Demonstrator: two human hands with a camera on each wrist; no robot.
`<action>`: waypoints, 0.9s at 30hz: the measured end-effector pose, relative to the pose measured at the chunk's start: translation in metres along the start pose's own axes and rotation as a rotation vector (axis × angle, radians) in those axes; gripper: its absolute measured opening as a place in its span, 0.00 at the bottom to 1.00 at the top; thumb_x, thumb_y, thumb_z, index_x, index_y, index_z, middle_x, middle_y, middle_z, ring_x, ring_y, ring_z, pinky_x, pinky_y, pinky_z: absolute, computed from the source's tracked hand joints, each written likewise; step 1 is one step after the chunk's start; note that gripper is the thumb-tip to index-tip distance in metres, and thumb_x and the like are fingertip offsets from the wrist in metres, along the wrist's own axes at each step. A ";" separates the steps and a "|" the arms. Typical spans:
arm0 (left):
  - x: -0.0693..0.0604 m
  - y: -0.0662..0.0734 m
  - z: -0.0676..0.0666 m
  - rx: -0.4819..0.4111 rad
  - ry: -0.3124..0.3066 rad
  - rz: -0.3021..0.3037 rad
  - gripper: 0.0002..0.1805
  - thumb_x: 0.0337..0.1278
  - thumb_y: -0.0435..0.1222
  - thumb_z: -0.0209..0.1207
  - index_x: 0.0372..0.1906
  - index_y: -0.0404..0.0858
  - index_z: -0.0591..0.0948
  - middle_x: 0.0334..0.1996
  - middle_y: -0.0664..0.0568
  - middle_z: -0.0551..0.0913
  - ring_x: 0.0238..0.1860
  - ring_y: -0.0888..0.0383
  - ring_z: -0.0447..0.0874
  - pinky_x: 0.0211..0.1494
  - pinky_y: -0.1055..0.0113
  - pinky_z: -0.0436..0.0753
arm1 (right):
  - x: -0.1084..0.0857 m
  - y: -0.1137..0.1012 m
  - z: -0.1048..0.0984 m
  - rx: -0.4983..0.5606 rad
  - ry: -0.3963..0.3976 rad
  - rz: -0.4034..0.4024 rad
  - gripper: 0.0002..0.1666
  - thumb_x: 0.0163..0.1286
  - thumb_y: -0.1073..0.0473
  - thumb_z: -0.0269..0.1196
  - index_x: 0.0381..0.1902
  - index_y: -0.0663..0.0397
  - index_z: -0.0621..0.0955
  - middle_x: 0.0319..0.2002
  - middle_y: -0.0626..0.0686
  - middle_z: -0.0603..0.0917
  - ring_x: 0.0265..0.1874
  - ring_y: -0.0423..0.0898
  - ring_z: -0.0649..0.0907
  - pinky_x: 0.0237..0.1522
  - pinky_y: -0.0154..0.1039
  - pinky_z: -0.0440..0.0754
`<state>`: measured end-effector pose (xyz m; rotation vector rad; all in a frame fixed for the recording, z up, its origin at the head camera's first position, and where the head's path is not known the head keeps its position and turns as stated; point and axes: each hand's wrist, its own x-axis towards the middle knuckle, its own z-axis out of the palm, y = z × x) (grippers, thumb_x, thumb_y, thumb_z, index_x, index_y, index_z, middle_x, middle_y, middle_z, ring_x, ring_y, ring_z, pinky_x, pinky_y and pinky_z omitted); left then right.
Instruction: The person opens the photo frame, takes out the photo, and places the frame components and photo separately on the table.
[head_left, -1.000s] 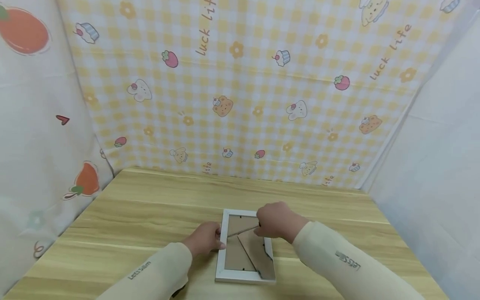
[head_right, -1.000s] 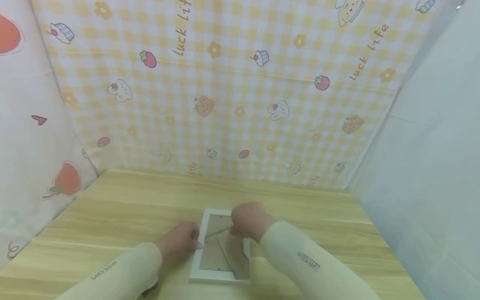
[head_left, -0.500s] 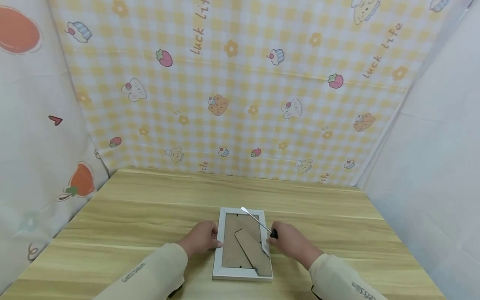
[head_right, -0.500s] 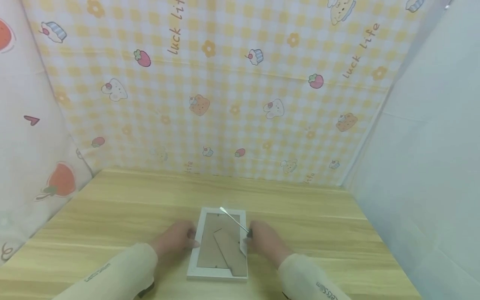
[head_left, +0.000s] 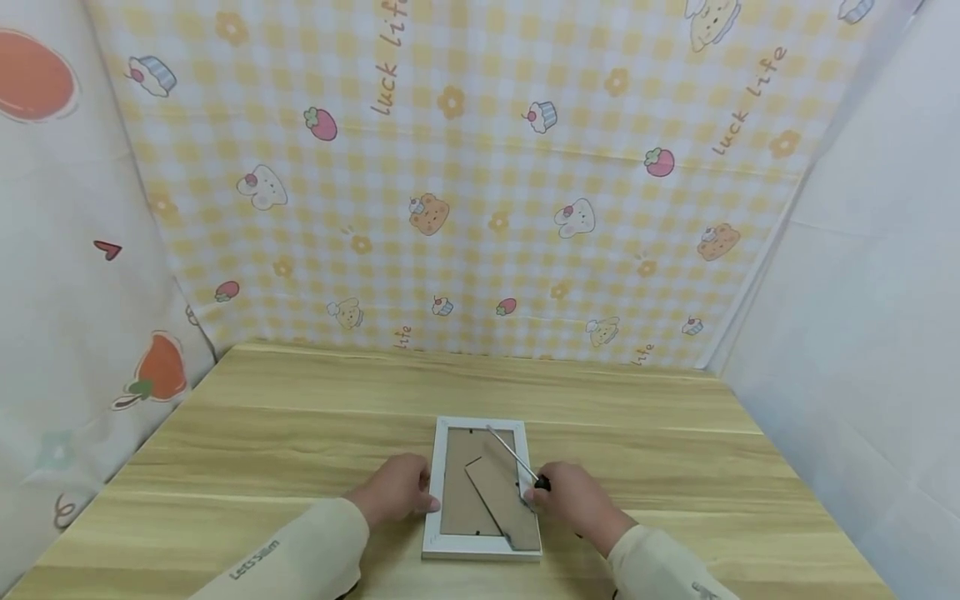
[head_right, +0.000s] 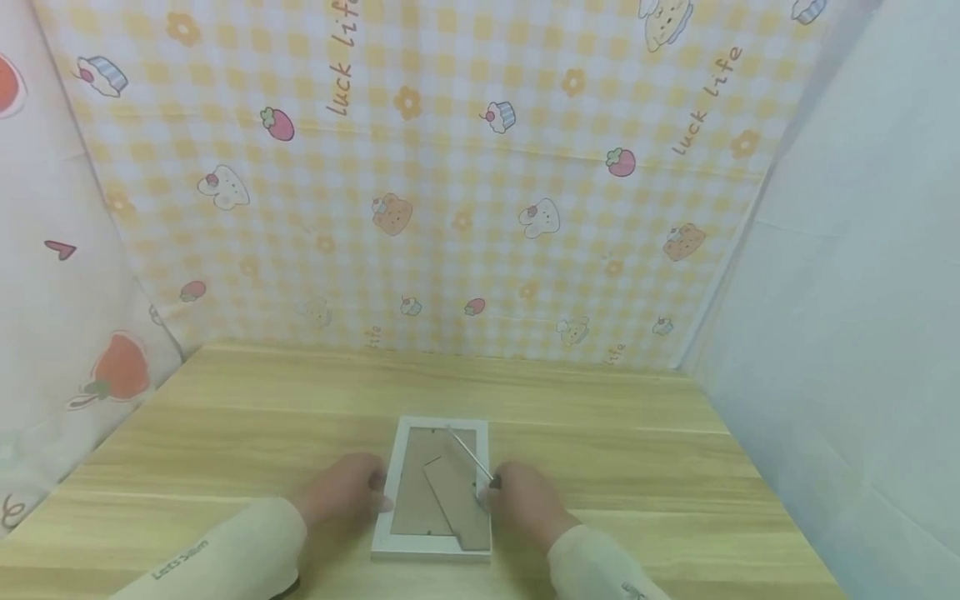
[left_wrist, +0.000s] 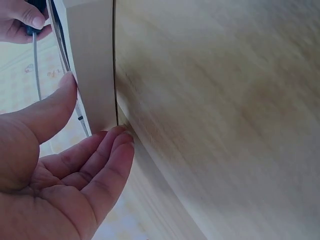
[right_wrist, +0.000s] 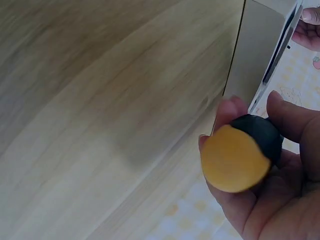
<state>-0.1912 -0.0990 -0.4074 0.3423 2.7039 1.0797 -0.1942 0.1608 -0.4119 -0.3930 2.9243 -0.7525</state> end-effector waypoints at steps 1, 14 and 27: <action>-0.001 0.001 0.000 -0.001 -0.002 -0.001 0.13 0.46 0.29 0.70 0.25 0.33 0.74 0.21 0.51 0.72 0.24 0.56 0.69 0.27 0.65 0.70 | 0.000 -0.001 0.001 0.000 -0.008 0.003 0.18 0.62 0.57 0.67 0.19 0.54 0.72 0.16 0.44 0.64 0.16 0.39 0.64 0.18 0.31 0.60; -0.006 0.005 0.000 0.023 -0.001 0.016 0.13 0.46 0.29 0.70 0.26 0.33 0.74 0.21 0.51 0.72 0.25 0.56 0.68 0.28 0.65 0.70 | 0.005 -0.011 0.007 -0.223 -0.038 0.033 0.19 0.63 0.49 0.66 0.20 0.53 0.73 0.16 0.45 0.69 0.16 0.40 0.67 0.19 0.34 0.64; -0.006 0.003 0.004 0.062 -0.007 0.060 0.14 0.45 0.31 0.71 0.24 0.33 0.74 0.20 0.52 0.72 0.24 0.57 0.68 0.27 0.65 0.70 | 0.007 -0.005 0.001 -0.151 -0.024 -0.020 0.19 0.61 0.51 0.68 0.20 0.53 0.72 0.16 0.45 0.68 0.17 0.40 0.66 0.19 0.34 0.61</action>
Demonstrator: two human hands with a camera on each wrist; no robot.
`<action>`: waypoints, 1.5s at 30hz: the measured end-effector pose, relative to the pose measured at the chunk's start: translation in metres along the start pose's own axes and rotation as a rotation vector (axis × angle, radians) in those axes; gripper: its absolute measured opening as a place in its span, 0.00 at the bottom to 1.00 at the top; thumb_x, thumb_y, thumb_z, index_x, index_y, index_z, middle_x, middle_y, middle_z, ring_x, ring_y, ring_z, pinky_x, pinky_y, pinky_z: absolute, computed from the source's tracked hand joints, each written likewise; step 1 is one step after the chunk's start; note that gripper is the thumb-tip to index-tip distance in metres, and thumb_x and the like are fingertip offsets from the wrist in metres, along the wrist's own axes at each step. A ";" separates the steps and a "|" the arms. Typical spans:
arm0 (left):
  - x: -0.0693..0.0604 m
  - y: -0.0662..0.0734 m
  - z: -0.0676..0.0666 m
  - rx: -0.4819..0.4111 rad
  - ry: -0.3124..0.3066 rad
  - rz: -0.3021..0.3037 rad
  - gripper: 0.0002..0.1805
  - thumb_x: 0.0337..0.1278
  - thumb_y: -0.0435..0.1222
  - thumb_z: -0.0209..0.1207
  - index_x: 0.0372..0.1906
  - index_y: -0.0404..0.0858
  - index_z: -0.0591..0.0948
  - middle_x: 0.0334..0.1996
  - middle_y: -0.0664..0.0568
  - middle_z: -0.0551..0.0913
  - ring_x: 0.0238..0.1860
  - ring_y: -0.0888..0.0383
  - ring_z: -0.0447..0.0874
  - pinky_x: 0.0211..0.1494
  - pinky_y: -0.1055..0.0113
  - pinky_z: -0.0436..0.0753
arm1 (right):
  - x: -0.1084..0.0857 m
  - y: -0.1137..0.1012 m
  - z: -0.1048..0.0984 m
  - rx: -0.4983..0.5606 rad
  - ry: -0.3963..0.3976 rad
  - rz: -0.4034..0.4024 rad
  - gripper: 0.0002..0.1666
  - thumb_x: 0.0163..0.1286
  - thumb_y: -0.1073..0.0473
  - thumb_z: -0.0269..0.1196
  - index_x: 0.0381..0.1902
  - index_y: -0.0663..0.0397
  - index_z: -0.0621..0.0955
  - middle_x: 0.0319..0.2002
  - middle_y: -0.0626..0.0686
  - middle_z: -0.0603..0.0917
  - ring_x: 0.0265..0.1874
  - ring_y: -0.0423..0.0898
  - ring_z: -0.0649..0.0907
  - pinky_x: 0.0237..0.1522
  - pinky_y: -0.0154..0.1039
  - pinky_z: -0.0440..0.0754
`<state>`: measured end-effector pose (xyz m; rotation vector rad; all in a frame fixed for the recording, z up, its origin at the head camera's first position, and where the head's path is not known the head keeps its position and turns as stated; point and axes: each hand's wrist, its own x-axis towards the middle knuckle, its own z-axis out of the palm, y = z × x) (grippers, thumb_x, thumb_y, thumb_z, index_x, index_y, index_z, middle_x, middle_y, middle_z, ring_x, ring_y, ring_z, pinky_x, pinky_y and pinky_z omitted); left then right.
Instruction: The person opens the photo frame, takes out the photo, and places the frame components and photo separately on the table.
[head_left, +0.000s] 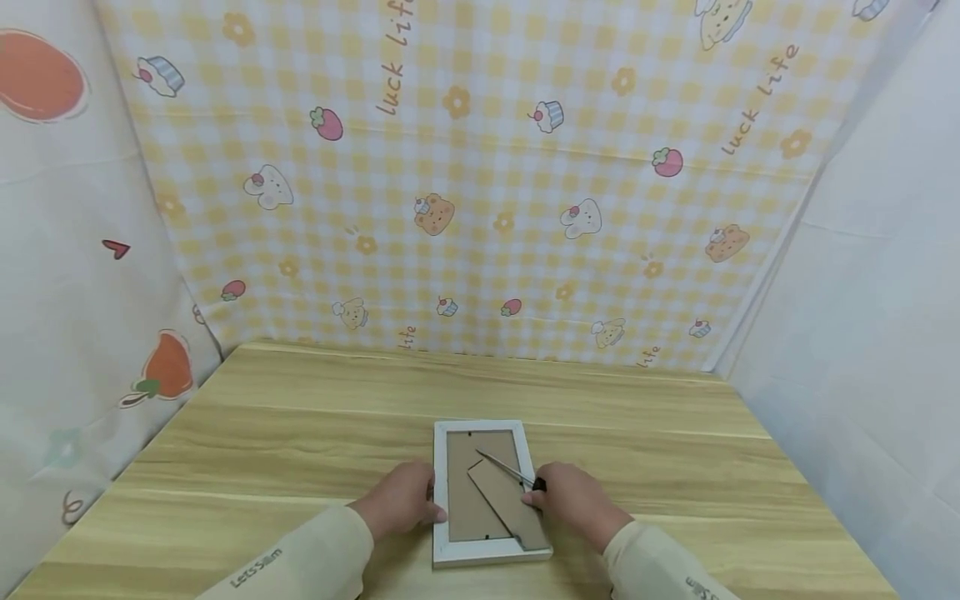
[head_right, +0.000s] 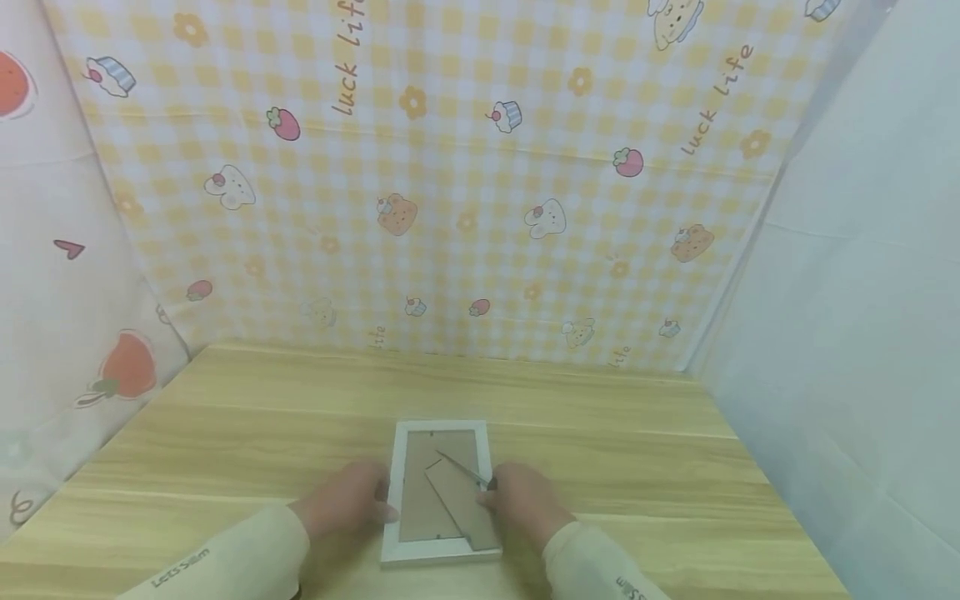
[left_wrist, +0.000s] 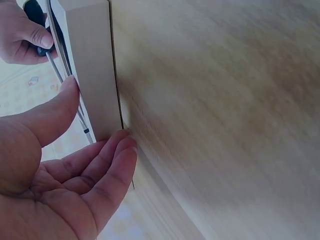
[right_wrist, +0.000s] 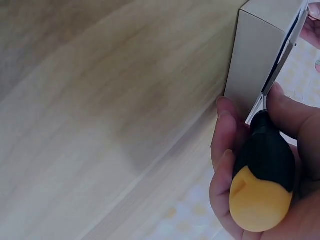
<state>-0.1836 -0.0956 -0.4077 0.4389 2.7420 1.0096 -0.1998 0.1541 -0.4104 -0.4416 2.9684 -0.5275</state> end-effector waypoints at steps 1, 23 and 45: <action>0.000 0.000 0.001 0.002 0.002 0.006 0.14 0.44 0.31 0.71 0.24 0.33 0.74 0.20 0.52 0.71 0.24 0.57 0.68 0.27 0.65 0.70 | 0.001 0.001 0.000 0.003 -0.002 -0.004 0.19 0.61 0.51 0.68 0.20 0.53 0.73 0.16 0.45 0.68 0.17 0.40 0.66 0.19 0.34 0.61; -0.007 0.006 0.016 0.132 0.056 0.018 0.22 0.37 0.40 0.75 0.19 0.37 0.70 0.16 0.54 0.69 0.20 0.59 0.64 0.26 0.65 0.68 | 0.021 0.015 -0.011 0.021 -0.096 -0.179 0.16 0.61 0.53 0.69 0.20 0.51 0.75 0.18 0.42 0.71 0.19 0.39 0.69 0.22 0.35 0.67; 0.010 -0.004 -0.024 0.134 0.135 -0.091 0.21 0.48 0.35 0.69 0.16 0.37 0.67 0.15 0.54 0.65 0.18 0.60 0.62 0.24 0.67 0.67 | -0.006 0.011 -0.012 -0.017 0.059 -0.134 0.16 0.57 0.53 0.70 0.21 0.50 0.74 0.16 0.42 0.67 0.16 0.37 0.64 0.18 0.32 0.60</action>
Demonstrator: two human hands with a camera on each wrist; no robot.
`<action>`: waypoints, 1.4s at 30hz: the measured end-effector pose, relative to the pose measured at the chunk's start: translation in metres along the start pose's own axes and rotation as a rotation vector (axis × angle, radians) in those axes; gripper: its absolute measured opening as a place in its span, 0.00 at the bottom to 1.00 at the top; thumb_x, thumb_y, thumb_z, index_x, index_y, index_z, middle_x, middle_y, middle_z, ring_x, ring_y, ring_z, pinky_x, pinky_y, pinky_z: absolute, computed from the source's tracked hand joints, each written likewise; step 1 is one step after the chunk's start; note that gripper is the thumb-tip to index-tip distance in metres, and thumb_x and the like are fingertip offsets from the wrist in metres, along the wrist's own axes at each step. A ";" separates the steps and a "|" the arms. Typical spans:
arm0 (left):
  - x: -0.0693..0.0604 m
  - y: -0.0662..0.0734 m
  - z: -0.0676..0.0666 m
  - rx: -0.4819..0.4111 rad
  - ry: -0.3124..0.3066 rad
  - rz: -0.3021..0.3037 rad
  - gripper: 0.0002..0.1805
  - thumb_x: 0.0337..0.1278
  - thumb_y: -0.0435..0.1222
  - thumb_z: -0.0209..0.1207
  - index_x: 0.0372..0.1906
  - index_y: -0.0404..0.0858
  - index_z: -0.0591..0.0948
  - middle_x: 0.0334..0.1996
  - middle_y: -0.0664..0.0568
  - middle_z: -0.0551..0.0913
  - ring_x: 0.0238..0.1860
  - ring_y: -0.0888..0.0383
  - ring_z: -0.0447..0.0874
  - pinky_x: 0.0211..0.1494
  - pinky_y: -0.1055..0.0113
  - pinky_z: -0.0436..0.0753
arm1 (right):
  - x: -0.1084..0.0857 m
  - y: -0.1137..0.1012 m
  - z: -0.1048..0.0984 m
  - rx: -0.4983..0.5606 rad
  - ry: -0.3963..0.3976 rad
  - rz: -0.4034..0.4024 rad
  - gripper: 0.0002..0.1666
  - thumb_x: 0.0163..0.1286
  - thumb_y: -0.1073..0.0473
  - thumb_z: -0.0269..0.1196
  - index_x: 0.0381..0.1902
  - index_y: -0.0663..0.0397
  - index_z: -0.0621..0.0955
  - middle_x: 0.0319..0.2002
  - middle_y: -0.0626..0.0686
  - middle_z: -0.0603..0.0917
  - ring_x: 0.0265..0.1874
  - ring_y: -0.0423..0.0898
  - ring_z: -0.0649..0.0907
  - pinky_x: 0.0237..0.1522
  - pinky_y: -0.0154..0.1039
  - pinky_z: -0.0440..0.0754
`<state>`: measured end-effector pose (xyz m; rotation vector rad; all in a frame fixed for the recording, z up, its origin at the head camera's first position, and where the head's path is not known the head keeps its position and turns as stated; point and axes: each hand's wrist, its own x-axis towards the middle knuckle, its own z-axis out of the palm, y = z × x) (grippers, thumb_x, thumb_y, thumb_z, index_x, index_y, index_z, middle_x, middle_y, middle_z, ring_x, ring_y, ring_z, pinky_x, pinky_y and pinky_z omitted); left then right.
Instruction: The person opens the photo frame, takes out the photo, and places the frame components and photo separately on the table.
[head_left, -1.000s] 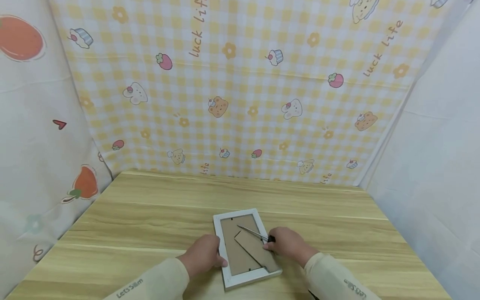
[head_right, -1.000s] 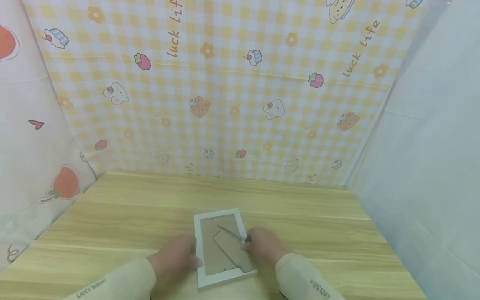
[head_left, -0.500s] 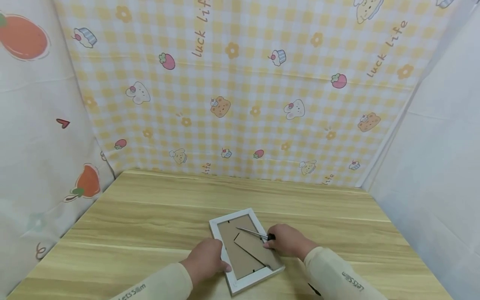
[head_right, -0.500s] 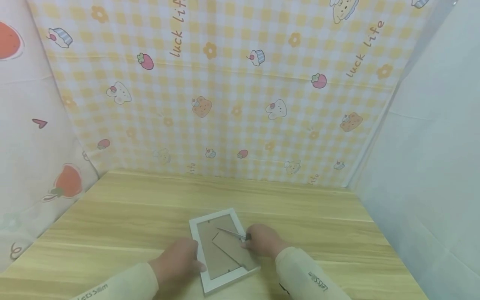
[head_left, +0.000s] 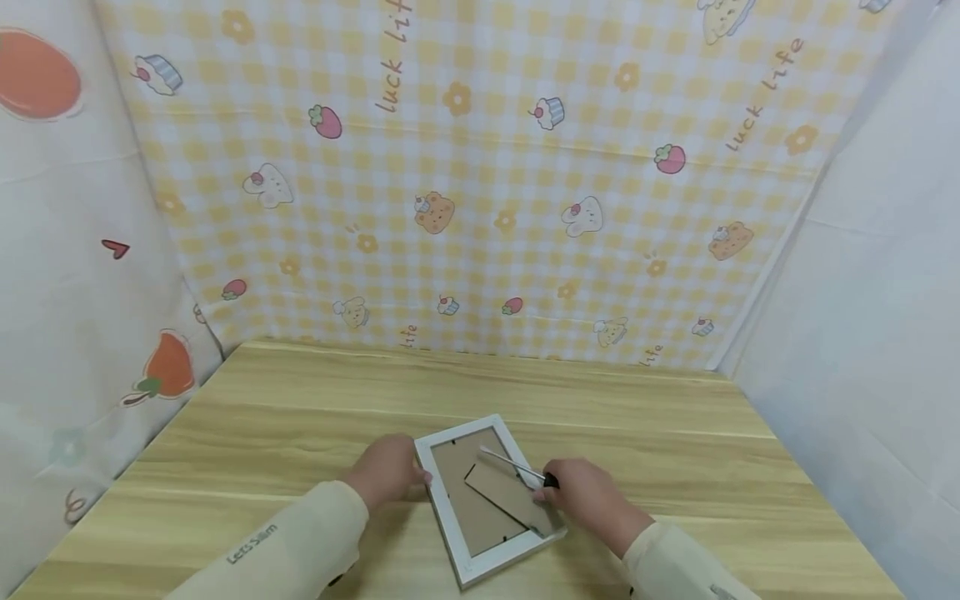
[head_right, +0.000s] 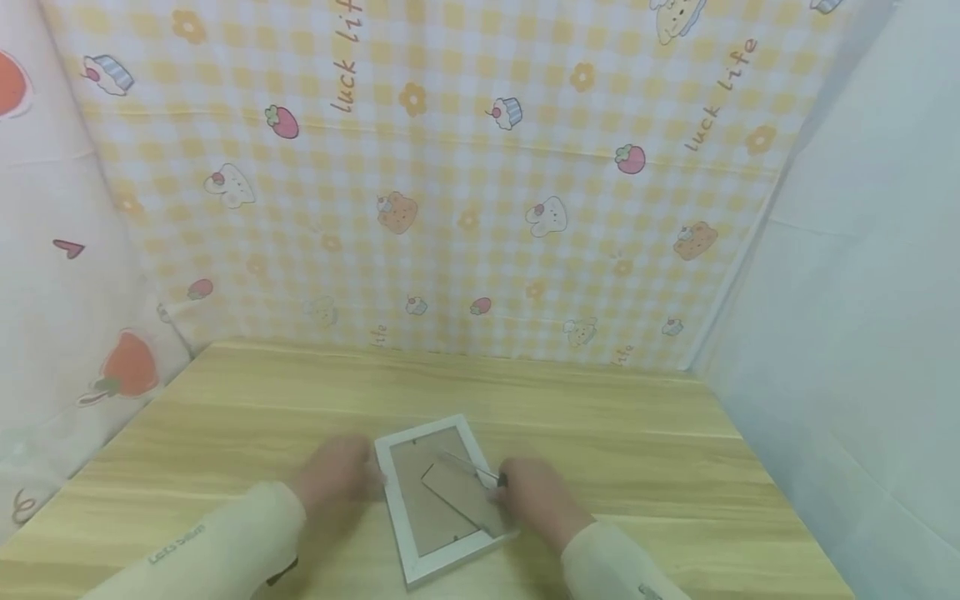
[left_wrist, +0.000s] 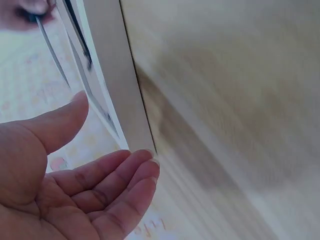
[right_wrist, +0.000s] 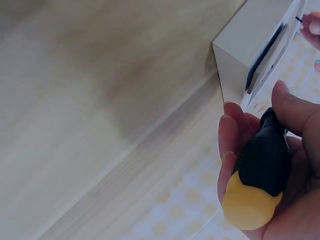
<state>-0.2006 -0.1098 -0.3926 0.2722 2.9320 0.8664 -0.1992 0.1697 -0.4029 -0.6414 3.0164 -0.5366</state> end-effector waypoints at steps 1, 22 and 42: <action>0.001 -0.001 -0.003 -0.002 0.002 -0.005 0.22 0.49 0.34 0.69 0.16 0.38 0.66 0.16 0.54 0.64 0.18 0.60 0.60 0.24 0.68 0.66 | -0.003 0.000 -0.001 0.008 -0.002 -0.011 0.16 0.57 0.52 0.69 0.21 0.50 0.74 0.15 0.41 0.67 0.16 0.37 0.63 0.18 0.31 0.59; 0.027 -0.008 -0.022 0.000 -0.072 -0.068 0.13 0.57 0.33 0.64 0.34 0.24 0.77 0.32 0.41 0.80 0.34 0.50 0.78 0.44 0.55 0.79 | -0.036 0.009 0.006 -0.059 0.033 -0.067 0.13 0.56 0.49 0.69 0.25 0.48 0.78 0.18 0.38 0.68 0.17 0.34 0.64 0.17 0.32 0.64; 0.033 -0.009 -0.004 0.029 -0.047 -0.009 0.13 0.51 0.32 0.67 0.26 0.31 0.73 0.22 0.48 0.73 0.25 0.55 0.69 0.32 0.62 0.74 | -0.034 0.015 0.009 -0.094 0.080 -0.102 0.12 0.57 0.55 0.70 0.24 0.48 0.76 0.19 0.39 0.70 0.18 0.35 0.66 0.19 0.35 0.66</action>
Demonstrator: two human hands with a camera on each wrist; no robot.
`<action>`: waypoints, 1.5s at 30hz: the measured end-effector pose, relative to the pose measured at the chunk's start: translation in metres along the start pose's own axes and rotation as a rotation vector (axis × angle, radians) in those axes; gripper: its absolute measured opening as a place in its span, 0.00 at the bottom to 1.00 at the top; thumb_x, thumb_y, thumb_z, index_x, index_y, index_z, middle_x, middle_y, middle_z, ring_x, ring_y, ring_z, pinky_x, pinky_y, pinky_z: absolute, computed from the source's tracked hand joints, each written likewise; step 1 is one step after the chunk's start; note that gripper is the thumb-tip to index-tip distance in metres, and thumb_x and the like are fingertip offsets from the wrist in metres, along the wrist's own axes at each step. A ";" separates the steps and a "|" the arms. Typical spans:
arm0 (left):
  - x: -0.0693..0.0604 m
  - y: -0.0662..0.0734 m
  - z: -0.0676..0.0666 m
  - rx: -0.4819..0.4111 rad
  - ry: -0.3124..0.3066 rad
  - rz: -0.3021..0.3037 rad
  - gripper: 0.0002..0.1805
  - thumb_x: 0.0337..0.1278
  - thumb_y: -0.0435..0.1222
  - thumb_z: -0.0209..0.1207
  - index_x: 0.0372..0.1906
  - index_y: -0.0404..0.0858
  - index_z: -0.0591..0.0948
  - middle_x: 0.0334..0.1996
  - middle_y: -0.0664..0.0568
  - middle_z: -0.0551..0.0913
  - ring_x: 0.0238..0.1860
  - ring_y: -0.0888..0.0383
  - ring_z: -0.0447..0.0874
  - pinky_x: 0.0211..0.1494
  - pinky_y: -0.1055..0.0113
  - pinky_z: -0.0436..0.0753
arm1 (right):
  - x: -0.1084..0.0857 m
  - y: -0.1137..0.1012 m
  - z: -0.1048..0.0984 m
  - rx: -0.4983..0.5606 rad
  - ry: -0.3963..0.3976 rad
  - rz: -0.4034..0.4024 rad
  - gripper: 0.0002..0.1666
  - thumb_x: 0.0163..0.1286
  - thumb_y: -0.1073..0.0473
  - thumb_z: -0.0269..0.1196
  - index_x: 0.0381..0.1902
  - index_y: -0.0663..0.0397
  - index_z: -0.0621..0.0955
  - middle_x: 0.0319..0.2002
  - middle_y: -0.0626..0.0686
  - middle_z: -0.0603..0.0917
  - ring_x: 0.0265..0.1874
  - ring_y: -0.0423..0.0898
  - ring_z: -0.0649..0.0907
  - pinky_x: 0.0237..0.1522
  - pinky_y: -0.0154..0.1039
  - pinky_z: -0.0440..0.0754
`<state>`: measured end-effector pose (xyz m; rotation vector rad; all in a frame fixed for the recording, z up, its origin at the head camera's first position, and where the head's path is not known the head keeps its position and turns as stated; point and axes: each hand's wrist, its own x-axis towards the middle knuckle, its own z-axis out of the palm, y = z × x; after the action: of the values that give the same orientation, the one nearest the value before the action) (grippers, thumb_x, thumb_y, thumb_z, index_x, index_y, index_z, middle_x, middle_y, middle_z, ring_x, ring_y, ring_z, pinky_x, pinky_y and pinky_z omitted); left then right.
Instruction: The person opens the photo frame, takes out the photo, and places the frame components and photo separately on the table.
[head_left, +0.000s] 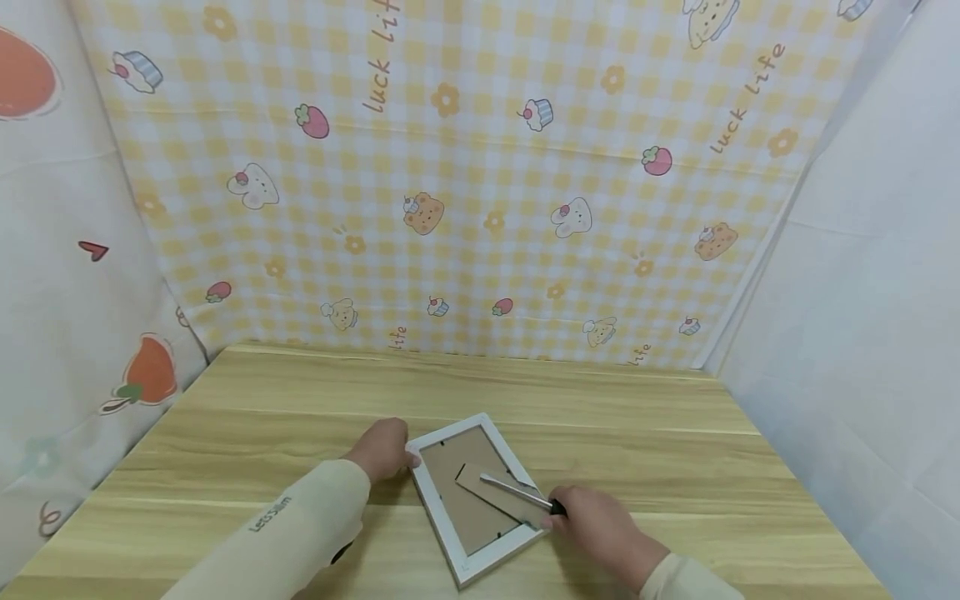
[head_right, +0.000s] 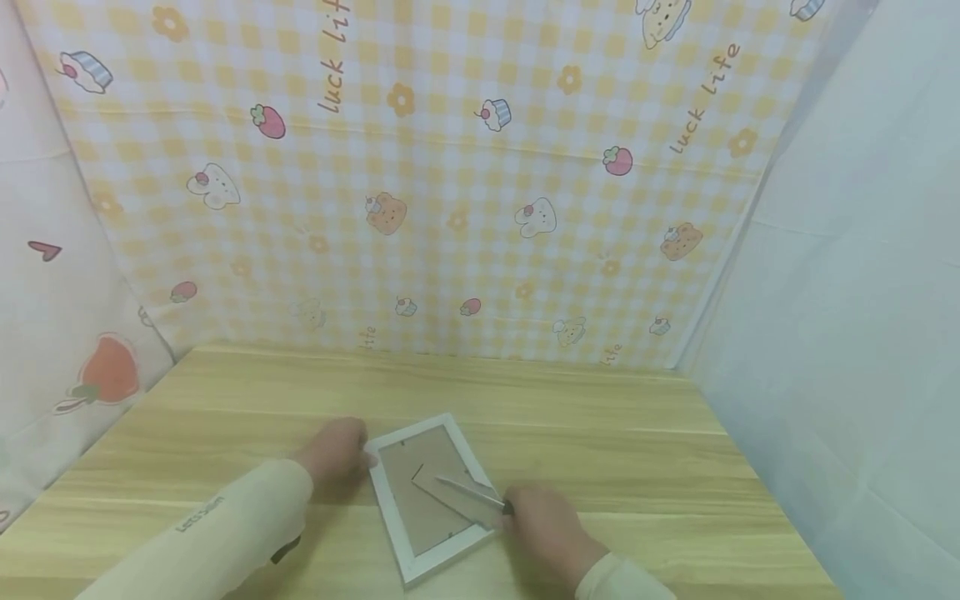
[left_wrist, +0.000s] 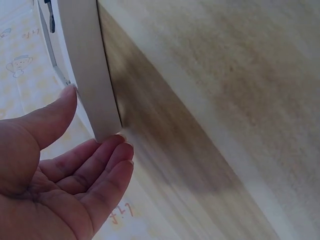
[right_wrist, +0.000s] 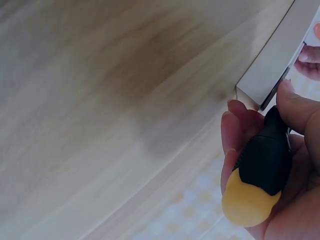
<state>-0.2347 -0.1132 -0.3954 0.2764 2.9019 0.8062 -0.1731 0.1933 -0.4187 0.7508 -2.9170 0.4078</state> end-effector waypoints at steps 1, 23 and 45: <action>0.000 -0.001 0.001 0.001 0.005 0.001 0.14 0.51 0.32 0.68 0.25 0.31 0.73 0.22 0.48 0.72 0.25 0.55 0.68 0.32 0.62 0.74 | 0.001 0.001 0.000 -0.001 0.000 0.001 0.11 0.57 0.55 0.70 0.24 0.48 0.76 0.19 0.39 0.70 0.18 0.35 0.66 0.19 0.34 0.66; -0.028 0.002 -0.003 0.026 -0.023 -0.041 0.14 0.50 0.33 0.69 0.28 0.31 0.74 0.21 0.50 0.71 0.24 0.56 0.67 0.30 0.65 0.72 | 0.024 0.014 -0.011 0.076 -0.113 0.088 0.09 0.61 0.57 0.68 0.30 0.55 0.80 0.22 0.43 0.75 0.21 0.40 0.69 0.23 0.36 0.68; -0.048 0.010 0.007 0.088 -0.002 -0.001 0.16 0.43 0.37 0.72 0.23 0.33 0.75 0.19 0.52 0.73 0.21 0.57 0.67 0.28 0.63 0.74 | 0.043 0.023 -0.010 0.088 -0.145 0.191 0.07 0.63 0.58 0.66 0.34 0.56 0.82 0.25 0.44 0.79 0.23 0.40 0.72 0.27 0.39 0.73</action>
<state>-0.1852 -0.1108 -0.3929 0.2838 2.9392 0.6788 -0.2214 0.1952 -0.4076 0.5344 -3.1379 0.5232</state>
